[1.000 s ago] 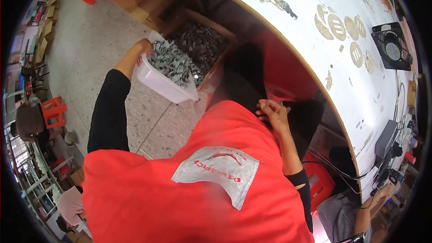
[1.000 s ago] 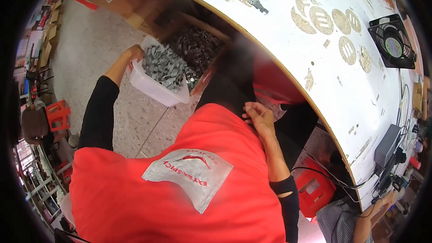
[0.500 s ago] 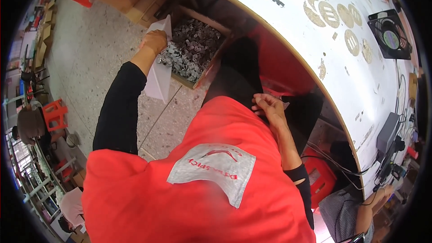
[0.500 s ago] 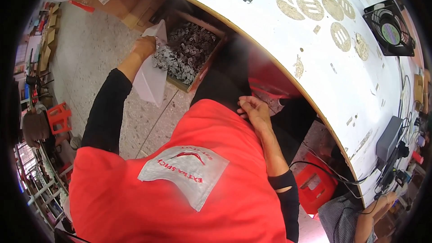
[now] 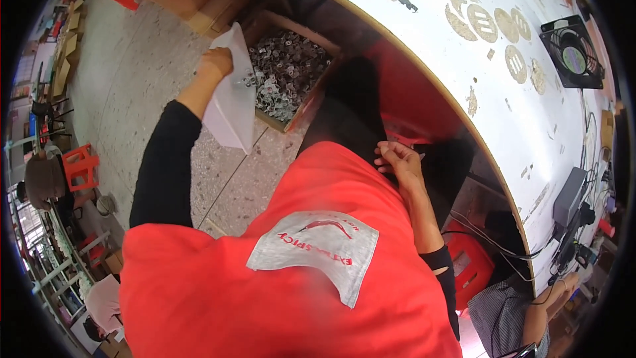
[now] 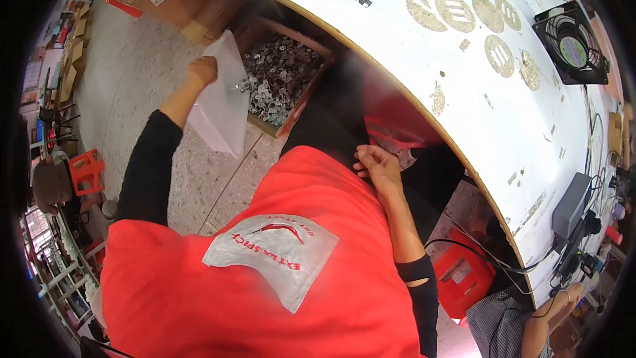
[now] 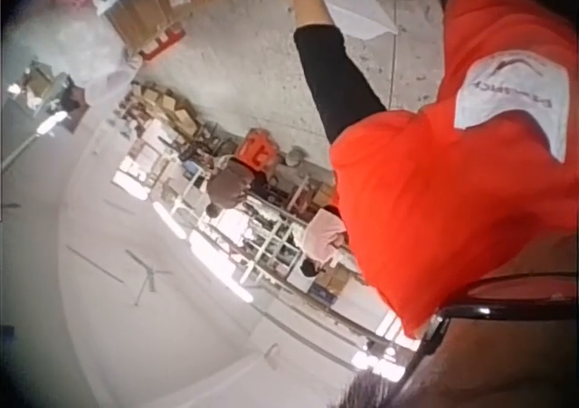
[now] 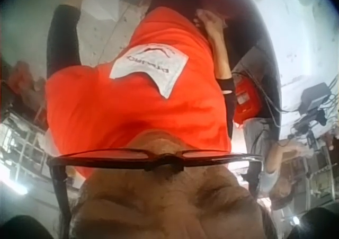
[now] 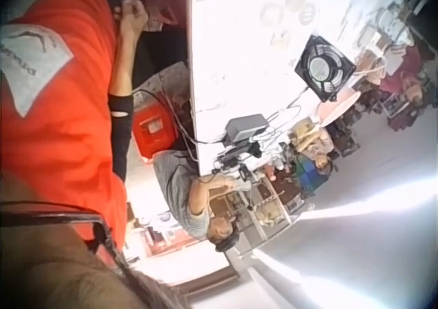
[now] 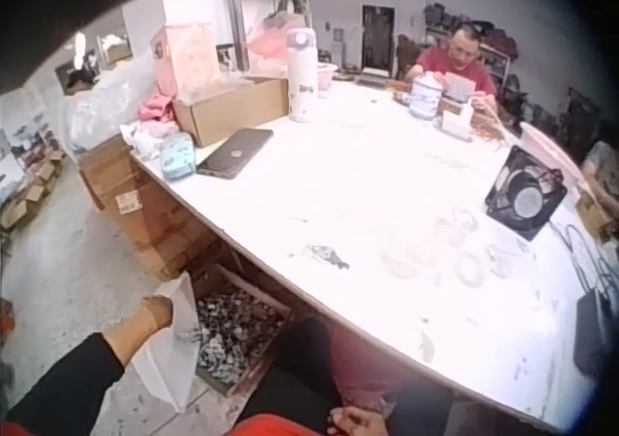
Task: The person assembles electronic components by combining metal plates with LED strips by hand, then organizes the assembled components into plastic containers and a storage box.
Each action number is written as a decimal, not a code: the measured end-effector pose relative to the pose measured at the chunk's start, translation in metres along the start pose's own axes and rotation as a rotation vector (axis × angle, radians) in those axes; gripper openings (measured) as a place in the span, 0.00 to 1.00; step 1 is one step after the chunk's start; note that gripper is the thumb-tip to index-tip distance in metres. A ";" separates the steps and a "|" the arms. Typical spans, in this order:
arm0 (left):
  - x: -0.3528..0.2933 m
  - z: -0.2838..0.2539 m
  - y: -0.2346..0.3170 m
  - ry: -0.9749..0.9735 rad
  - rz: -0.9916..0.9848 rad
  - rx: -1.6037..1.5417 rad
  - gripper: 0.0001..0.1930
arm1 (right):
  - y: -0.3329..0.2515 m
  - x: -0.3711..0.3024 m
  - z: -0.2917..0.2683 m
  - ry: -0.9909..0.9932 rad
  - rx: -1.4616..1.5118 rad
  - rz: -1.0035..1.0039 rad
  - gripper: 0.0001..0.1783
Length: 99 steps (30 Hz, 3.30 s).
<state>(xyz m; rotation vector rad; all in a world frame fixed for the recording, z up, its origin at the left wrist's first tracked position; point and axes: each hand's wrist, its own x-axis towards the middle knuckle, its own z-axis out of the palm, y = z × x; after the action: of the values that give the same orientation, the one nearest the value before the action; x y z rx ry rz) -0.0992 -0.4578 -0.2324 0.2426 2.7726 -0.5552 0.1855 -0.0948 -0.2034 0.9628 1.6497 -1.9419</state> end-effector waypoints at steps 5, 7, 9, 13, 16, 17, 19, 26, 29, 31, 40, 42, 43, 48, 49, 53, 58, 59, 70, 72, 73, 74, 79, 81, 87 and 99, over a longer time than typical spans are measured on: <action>-0.013 0.014 -0.022 -0.186 -0.128 -0.033 0.15 | 0.002 0.001 0.000 -0.003 0.024 0.004 0.13; -0.026 0.006 -0.015 -0.205 -0.117 -0.069 0.15 | 0.001 0.003 0.000 -0.002 0.025 0.014 0.13; -0.024 0.007 -0.010 -0.213 -0.126 -0.060 0.15 | -0.002 0.001 0.001 -0.030 0.009 -0.006 0.13; -0.025 0.019 -0.041 -0.200 -0.168 -0.128 0.15 | -0.003 -0.001 0.001 -0.028 0.036 -0.012 0.13; -0.035 0.037 -0.083 -0.185 -0.211 -0.208 0.14 | -0.004 -0.003 0.003 -0.051 0.032 -0.016 0.13; -0.039 0.039 -0.093 -0.182 -0.218 -0.204 0.14 | -0.006 -0.003 0.004 -0.049 0.032 -0.022 0.12; -0.050 0.037 -0.103 -0.254 -0.235 -0.207 0.14 | -0.006 -0.002 0.005 -0.054 0.033 -0.032 0.12; -0.083 0.018 -0.090 -0.128 -0.316 -0.257 0.14 | -0.003 -0.006 0.003 -0.074 0.029 -0.054 0.13; -0.080 0.016 -0.091 -0.131 -0.271 -0.245 0.13 | -0.002 -0.006 0.000 -0.062 0.041 -0.058 0.13; -0.081 0.026 -0.077 -0.126 -0.211 -0.070 0.13 | -0.002 -0.007 -0.003 -0.043 0.047 -0.061 0.13; -0.050 0.013 -0.115 -0.054 -0.213 -0.401 0.17 | 0.011 0.001 -0.022 -0.028 0.205 -0.023 0.17; -0.059 -0.018 -0.096 -0.083 -0.197 -0.656 0.18 | 0.013 -0.003 -0.025 0.008 0.223 -0.034 0.17; -0.063 -0.030 -0.082 -0.081 -0.170 -0.656 0.18 | 0.014 -0.005 -0.026 0.007 0.218 -0.029 0.18; -0.046 -0.050 -0.040 -0.189 -0.021 -1.293 0.20 | 0.018 -0.009 -0.034 0.015 0.238 -0.048 0.16; -0.044 -0.062 -0.018 -0.201 -0.002 -1.287 0.20 | 0.019 -0.009 -0.037 0.046 0.231 -0.059 0.16; -0.037 -0.088 0.059 -0.133 0.210 -1.463 0.18 | 0.022 -0.017 -0.042 0.098 0.222 -0.103 0.16; -0.033 -0.095 0.171 -0.429 0.550 -1.649 0.15 | 0.032 -0.037 -0.059 0.388 -0.464 -0.195 0.16; -0.003 -0.052 0.193 -0.144 0.568 -1.445 0.18 | 0.040 -0.036 -0.060 0.421 -0.472 -0.322 0.15; 0.025 0.022 0.318 0.224 0.628 -0.754 0.29 | 0.050 -0.054 -0.077 0.417 -0.346 -0.300 0.14; 0.016 -0.001 0.321 0.156 0.629 -0.754 0.29 | 0.055 -0.052 -0.078 0.430 -0.381 -0.341 0.14; 0.003 -0.013 0.316 0.150 0.611 -0.963 0.30 | 0.058 -0.051 -0.078 0.449 -0.378 -0.344 0.14; -0.008 -0.021 0.314 0.145 0.583 -1.179 0.31 | 0.060 -0.051 -0.077 0.440 -0.422 -0.388 0.14; -0.039 -0.030 0.313 0.309 0.509 -1.032 0.26 | 0.068 -0.052 -0.076 0.521 -0.394 -0.494 0.14; -0.040 -0.032 0.311 0.259 0.471 -1.048 0.25 | 0.059 -0.059 -0.076 0.515 -0.318 -0.398 0.14; -0.008 -0.007 0.313 0.213 0.483 -0.914 0.23 | 0.054 -0.060 -0.076 0.449 -0.299 -0.351 0.14; -0.020 -0.009 0.294 0.288 0.860 -0.369 0.15 | 0.032 -0.079 -0.059 0.376 -0.395 -0.502 0.12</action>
<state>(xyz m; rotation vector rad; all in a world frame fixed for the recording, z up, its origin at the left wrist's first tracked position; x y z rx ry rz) -0.0178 -0.1888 -0.3200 1.4032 2.5872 0.2217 0.2749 -0.0540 -0.1713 0.8442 2.5769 -1.6640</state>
